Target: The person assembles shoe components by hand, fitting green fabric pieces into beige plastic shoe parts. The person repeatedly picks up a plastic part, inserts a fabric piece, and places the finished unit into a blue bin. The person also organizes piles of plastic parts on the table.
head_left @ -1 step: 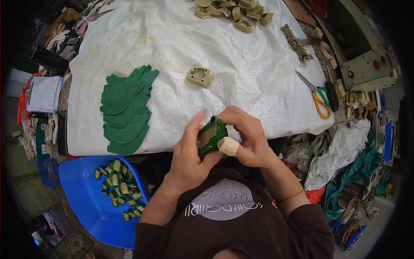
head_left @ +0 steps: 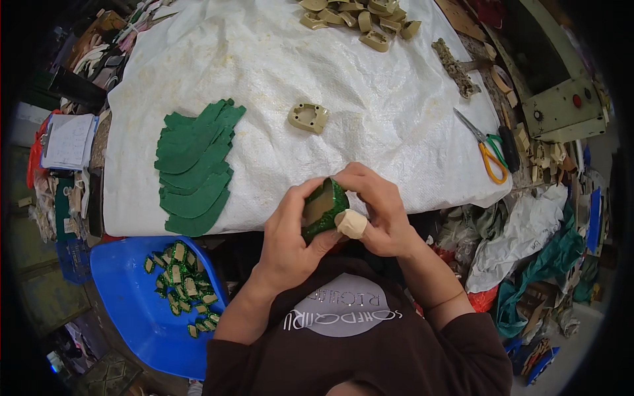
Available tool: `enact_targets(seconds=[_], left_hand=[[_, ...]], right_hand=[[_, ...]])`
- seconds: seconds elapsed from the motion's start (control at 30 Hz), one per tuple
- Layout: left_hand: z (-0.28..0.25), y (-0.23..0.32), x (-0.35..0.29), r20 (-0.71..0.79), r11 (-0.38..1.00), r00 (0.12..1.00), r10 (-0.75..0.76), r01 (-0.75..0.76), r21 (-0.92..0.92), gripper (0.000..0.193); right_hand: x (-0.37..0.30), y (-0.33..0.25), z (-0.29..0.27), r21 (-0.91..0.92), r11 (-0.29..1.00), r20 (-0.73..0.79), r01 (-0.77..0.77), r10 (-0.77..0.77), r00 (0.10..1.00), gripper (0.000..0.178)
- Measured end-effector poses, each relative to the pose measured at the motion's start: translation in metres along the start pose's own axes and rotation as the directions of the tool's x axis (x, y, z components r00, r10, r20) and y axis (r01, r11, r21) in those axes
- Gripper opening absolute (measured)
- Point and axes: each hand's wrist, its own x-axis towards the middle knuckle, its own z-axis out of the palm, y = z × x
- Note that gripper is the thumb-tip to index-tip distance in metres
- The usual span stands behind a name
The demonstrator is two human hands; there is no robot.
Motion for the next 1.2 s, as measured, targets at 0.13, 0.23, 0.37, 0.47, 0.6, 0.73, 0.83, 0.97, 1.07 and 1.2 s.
enact_targets(seconds=[0.13, 0.23, 0.37, 0.47, 0.6, 0.73, 0.83, 0.97, 1.07, 1.2], left_hand=[[-0.008, 0.010, 0.000, -0.097, 0.997, 0.995, -0.034, 0.040, 0.063, 0.058], [-0.012, 0.020, 0.002, -0.072, 0.959, 0.996, 0.044, -0.022, 0.282, 0.054], [-0.012, 0.022, 0.002, -0.013, 0.933, 0.991, 0.136, -0.123, 0.339, 0.057], [-0.009, 0.021, 0.004, -0.012, 0.925, 0.986, 0.169, -0.154, 0.347, 0.058], [-0.004, 0.016, 0.008, -0.062, 0.902, 0.973, 0.224, -0.183, 0.390, 0.054], [0.000, 0.011, 0.010, -0.122, 0.890, 0.955, 0.270, -0.200, 0.409, 0.050], [0.005, 0.012, 0.012, -0.105, 0.882, 0.957, 0.269, -0.201, 0.426, 0.050], [0.016, 0.016, 0.015, -0.164, 0.813, 0.919, 0.358, -0.220, 0.539, 0.046], [0.023, 0.013, 0.016, -0.208, 0.793, 0.911, 0.357, -0.177, 0.583, 0.044], [0.024, 0.005, 0.017, -0.258, 0.809, 0.913, 0.315, -0.116, 0.577, 0.042]], right_hand=[[0.000, 0.002, -0.001, 0.509, 0.808, 0.100, -0.298, 0.289, 0.952, 0.034], [0.002, 0.005, -0.005, 0.647, 0.591, 0.251, -0.482, 0.433, 0.866, 0.026], [0.002, 0.007, -0.005, 0.571, 0.661, 0.242, -0.486, 0.430, 0.870, 0.014], [-0.003, 0.001, 0.003, 0.439, 0.842, 0.073, -0.313, 0.314, 0.947, 0.011], [-0.004, 0.000, 0.006, 0.338, 0.902, -0.032, -0.269, 0.297, 0.954, 0.018], [-0.007, 0.004, 0.000, 0.668, 0.642, 0.147, -0.375, 0.380, 0.913, 0.027], [-0.011, 0.003, 0.004, 0.780, 0.508, 0.182, -0.366, 0.376, 0.908, 0.029], [-0.012, -0.002, 0.006, 0.438, 0.833, 0.003, -0.339, 0.376, 0.927, 0.027], [-0.010, -0.002, 0.013, 0.310, 0.898, -0.138, -0.311, 0.366, 0.920, 0.027], [-0.011, 0.006, 0.018, 0.761, 0.581, 0.003, -0.288, 0.440, 0.898, 0.035]])
